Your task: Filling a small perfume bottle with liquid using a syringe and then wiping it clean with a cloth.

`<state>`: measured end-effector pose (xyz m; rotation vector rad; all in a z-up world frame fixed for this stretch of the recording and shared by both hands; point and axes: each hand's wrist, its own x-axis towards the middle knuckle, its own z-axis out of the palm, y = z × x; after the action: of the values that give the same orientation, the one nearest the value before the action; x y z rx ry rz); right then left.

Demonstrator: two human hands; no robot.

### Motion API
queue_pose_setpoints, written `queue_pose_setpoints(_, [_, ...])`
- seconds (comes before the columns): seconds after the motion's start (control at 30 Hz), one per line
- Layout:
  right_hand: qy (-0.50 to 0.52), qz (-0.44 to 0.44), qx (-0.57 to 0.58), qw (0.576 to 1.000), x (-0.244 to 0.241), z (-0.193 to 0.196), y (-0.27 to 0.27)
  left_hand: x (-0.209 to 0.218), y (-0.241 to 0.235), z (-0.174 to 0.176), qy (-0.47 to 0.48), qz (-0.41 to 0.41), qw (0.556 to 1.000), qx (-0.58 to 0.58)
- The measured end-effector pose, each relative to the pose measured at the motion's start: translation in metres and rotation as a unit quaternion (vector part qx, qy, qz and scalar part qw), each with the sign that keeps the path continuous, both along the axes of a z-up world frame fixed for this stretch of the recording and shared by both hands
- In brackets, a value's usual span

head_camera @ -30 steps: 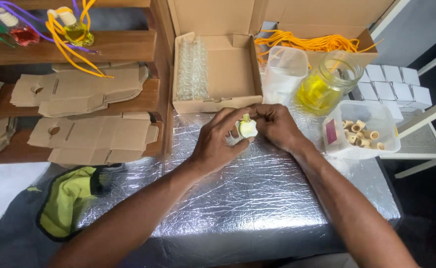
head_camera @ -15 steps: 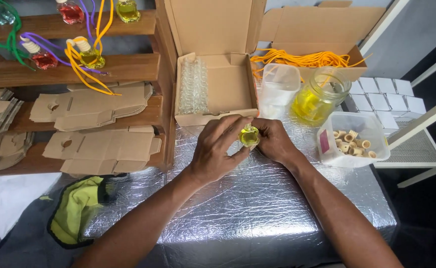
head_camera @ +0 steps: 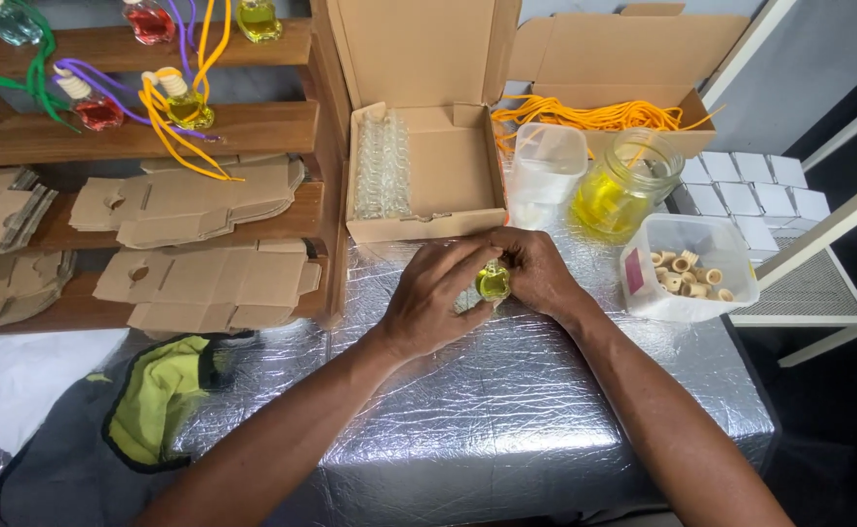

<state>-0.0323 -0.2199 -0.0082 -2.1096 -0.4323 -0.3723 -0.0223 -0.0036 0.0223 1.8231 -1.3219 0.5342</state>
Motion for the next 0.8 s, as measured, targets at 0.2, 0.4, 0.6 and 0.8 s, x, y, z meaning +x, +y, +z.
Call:
queue_pose_setpoints(0.2, [0.032, 0.013, 0.031, 0.999, -0.009, 0.025, 0.012, 0.006, 0.006, 0.012, -0.09, 0.011, 0.996, -0.015])
queue_pose_setpoints(0.4, [-0.018, 0.138, 0.12, 0.983, 0.01, -0.023, -0.019, -0.027, 0.005, 0.074, -0.077, -0.029, 0.996, -0.038])
queue_pose_setpoints(0.6, [0.065, 0.007, 0.013, 0.998, 0.015, -0.026, -0.013, -0.006, 0.012, 0.061, 0.052, -0.028, 0.995, -0.085])
queue_pose_setpoints(0.8, [0.107, 0.013, 0.049, 0.993, -0.004, 0.026, 0.016, -0.054, 0.007, 0.01, -0.002, -0.238, 0.971, 0.022])
